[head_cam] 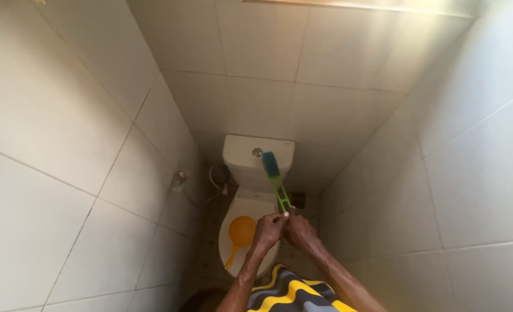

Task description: Scrubbing the inside of a toilet bowl using a toilet brush and water.

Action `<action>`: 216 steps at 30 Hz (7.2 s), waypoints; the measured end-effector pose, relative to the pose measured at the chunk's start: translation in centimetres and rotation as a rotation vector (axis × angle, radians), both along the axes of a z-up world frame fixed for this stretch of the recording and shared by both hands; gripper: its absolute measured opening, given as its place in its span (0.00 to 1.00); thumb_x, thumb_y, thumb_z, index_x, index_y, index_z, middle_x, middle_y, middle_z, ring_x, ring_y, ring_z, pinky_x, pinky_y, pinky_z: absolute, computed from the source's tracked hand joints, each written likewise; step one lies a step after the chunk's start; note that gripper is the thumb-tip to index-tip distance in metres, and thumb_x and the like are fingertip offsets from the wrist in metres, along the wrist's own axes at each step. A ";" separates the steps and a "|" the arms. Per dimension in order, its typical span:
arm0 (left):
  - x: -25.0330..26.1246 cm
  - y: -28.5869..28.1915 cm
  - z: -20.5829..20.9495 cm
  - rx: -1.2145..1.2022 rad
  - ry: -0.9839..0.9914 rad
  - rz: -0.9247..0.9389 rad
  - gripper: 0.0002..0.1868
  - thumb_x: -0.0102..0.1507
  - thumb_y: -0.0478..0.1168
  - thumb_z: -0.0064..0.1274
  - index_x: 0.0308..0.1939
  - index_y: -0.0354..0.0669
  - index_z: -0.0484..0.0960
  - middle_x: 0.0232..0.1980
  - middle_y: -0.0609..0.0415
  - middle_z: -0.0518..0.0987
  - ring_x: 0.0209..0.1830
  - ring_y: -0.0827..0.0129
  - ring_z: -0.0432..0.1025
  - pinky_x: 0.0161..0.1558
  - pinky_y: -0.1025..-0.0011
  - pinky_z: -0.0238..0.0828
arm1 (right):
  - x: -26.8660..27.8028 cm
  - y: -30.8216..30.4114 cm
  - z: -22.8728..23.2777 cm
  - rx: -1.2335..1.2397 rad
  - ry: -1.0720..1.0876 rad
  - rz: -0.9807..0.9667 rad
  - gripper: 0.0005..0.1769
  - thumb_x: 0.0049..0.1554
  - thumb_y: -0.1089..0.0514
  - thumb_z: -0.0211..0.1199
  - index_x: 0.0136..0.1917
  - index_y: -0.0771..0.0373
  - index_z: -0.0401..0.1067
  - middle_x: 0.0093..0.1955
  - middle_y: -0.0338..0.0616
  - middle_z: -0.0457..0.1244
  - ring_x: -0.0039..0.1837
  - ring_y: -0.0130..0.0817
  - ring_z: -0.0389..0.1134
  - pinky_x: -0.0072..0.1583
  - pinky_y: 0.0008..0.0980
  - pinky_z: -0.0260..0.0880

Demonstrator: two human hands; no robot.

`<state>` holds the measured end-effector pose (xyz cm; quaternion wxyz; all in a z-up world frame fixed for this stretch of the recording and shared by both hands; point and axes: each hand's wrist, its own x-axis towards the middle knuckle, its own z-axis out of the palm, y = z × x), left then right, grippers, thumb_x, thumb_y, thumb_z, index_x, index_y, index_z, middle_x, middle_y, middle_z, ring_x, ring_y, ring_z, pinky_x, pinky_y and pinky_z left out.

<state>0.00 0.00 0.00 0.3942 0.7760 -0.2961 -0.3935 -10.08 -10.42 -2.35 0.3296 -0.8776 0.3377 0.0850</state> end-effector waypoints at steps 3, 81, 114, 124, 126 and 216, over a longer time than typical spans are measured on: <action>0.8 -0.9 -3.9 -0.189 0.000 0.068 0.30 0.67 0.61 0.51 0.46 0.35 0.88 0.34 0.44 0.85 0.32 0.63 0.80 0.36 0.60 0.74 | 1.6 -2.0 -4.3 -0.134 -0.074 0.084 0.37 0.56 0.62 0.62 0.73 0.85 0.55 0.36 0.63 0.68 0.37 0.54 0.71 0.36 0.49 0.70; -0.2 -0.6 -4.3 -0.289 -0.093 0.099 0.38 0.71 0.64 0.49 0.69 0.32 0.75 0.61 0.35 0.81 0.58 0.55 0.78 0.52 0.64 0.76 | 3.5 -8.0 -12.7 0.019 0.031 -0.082 0.21 0.63 0.54 0.55 0.55 0.76 0.77 0.48 0.66 0.70 0.47 0.57 0.75 0.45 0.49 0.74; -0.8 -0.6 -3.0 -0.119 0.046 0.073 0.38 0.66 0.61 0.54 0.67 0.34 0.75 0.51 0.37 0.85 0.52 0.53 0.82 0.50 0.60 0.77 | 3.0 -8.0 -10.4 0.006 0.106 -0.229 0.36 0.66 0.50 0.57 0.78 0.72 0.51 0.52 0.69 0.69 0.51 0.62 0.72 0.47 0.52 0.75; 0.3 1.5 -2.3 -0.061 0.225 0.257 0.31 0.66 0.51 0.54 0.68 0.38 0.73 0.59 0.48 0.80 0.50 0.63 0.80 0.40 0.68 0.84 | 4.0 -6.9 -8.7 0.077 0.224 -0.258 0.45 0.63 0.53 0.55 0.84 0.67 0.38 0.56 0.68 0.68 0.55 0.62 0.72 0.52 0.55 0.75; -0.2 0.9 -1.1 -0.050 0.275 0.189 0.30 0.68 0.52 0.54 0.67 0.34 0.77 0.49 0.35 0.85 0.45 0.43 0.78 0.40 0.62 0.75 | 4.7 -9.2 -14.6 -0.004 0.159 -0.201 0.30 0.67 0.49 0.53 0.75 0.68 0.55 0.55 0.67 0.69 0.54 0.62 0.72 0.51 0.55 0.75; 0.1 -0.3 0.2 -0.158 0.095 0.109 0.41 0.65 0.64 0.50 0.73 0.40 0.69 0.65 0.38 0.78 0.65 0.53 0.75 0.60 0.58 0.75 | 1.0 -3.9 -6.8 0.097 -0.026 -0.190 0.31 0.67 0.54 0.46 0.78 0.75 0.51 0.48 0.66 0.69 0.44 0.56 0.75 0.41 0.51 0.77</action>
